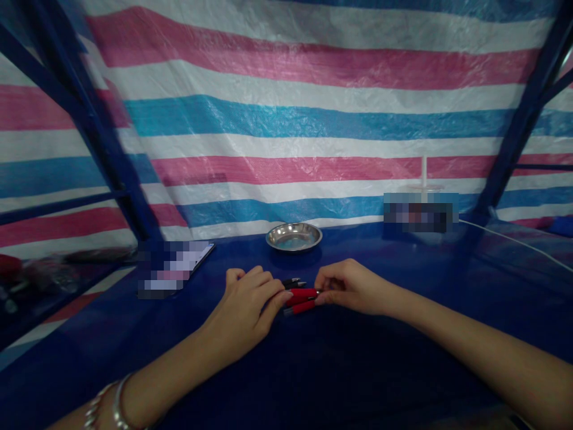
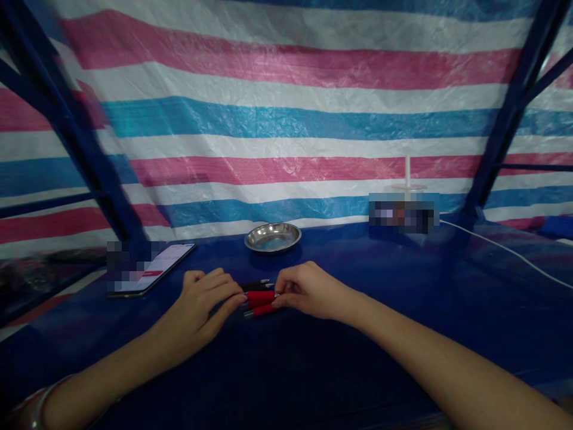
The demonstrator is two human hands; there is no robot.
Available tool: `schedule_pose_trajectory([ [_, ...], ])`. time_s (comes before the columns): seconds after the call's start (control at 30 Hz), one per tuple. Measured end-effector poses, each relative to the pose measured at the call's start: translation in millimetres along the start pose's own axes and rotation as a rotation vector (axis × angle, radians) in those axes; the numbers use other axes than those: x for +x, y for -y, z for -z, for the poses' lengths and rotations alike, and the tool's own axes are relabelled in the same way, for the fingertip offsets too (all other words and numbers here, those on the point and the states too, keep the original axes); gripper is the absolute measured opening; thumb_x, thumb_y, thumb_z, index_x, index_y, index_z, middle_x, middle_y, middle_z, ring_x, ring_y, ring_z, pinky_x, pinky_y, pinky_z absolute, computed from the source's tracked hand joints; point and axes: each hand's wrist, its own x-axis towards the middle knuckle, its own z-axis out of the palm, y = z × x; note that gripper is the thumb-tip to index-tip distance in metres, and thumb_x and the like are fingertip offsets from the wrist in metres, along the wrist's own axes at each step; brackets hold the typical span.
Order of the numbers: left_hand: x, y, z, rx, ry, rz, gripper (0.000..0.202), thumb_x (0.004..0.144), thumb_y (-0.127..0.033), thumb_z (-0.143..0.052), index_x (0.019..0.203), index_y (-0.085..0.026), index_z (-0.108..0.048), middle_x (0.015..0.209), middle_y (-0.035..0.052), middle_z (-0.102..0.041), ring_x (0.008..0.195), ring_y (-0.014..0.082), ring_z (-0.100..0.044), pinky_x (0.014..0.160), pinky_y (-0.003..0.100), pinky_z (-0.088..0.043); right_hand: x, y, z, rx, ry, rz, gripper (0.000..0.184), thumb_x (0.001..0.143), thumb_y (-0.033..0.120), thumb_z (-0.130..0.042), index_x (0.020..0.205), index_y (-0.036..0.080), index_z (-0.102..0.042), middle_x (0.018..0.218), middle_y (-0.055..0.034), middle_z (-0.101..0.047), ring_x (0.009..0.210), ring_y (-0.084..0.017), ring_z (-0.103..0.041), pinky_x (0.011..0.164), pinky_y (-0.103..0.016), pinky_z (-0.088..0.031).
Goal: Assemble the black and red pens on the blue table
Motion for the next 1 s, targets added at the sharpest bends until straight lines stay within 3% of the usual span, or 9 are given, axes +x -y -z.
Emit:
schedule_pose_trajectory([
  [0.2,1.1,1.1,0.2,-0.012,-0.036,0.009,0.027,0.085,-0.034,-0.034,0.076,-0.021,-0.056,0.074,-0.0030,-0.056,0.076,0.0115,-0.043,0.069,0.030,-0.017,-0.2,2.2,1.7,0.026,0.033,-0.018,0.023,0.076,0.033,-0.052,0.084,0.012,-0.055,0.060,0.0019,-0.052,0.050,-0.005,-0.042,0.046,-0.016,-0.029],
  [0.33,-0.2,0.4,1.0,-0.022,-0.070,0.020,0.026,0.084,-0.033,-0.034,0.076,-0.020,-0.056,0.074,-0.0032,-0.057,0.074,0.0112,-0.043,0.069,0.030,-0.017,-0.2,4.1,3.7,-0.027,0.040,0.039,0.026,0.083,0.029,-0.040,0.076,0.011,-0.057,0.064,-0.0012,-0.055,0.057,-0.007,-0.047,0.053,-0.018,-0.033],
  [0.67,-0.3,-0.7,1.6,-0.022,-0.103,0.018,0.024,0.084,-0.031,-0.036,0.077,-0.020,-0.056,0.074,-0.0030,-0.057,0.074,0.0112,-0.043,0.068,0.030,-0.018,0.3,1.3,0.6,0.171,-0.021,-0.036,0.015,0.071,0.024,-0.058,0.078,0.012,-0.054,0.060,0.0009,-0.055,0.054,-0.006,-0.049,0.050,-0.016,-0.034],
  [0.87,-0.5,-0.8,1.7,-0.018,-0.100,0.026,0.024,0.084,-0.032,-0.037,0.075,-0.020,-0.056,0.074,-0.0033,-0.058,0.074,0.0113,-0.044,0.069,0.029,-0.018,0.3,3.7,0.0,0.300,-0.004,-0.045,0.018,0.079,0.028,-0.046,0.079,0.011,-0.052,0.064,-0.0020,-0.058,0.050,-0.006,-0.050,0.050,-0.018,-0.039],
  [1.0,-0.7,-1.1,1.6,-0.023,-0.090,0.025,0.024,0.084,-0.032,-0.036,0.075,-0.020,-0.055,0.074,-0.0037,-0.057,0.074,0.0110,-0.044,0.069,0.029,-0.018,0.4,4.6,-1.0,0.400,-0.017,-0.062,0.015,0.077,0.027,-0.049,0.077,0.012,-0.049,0.064,-0.0021,-0.058,0.053,-0.007,-0.053,0.054,-0.020,-0.042],
])
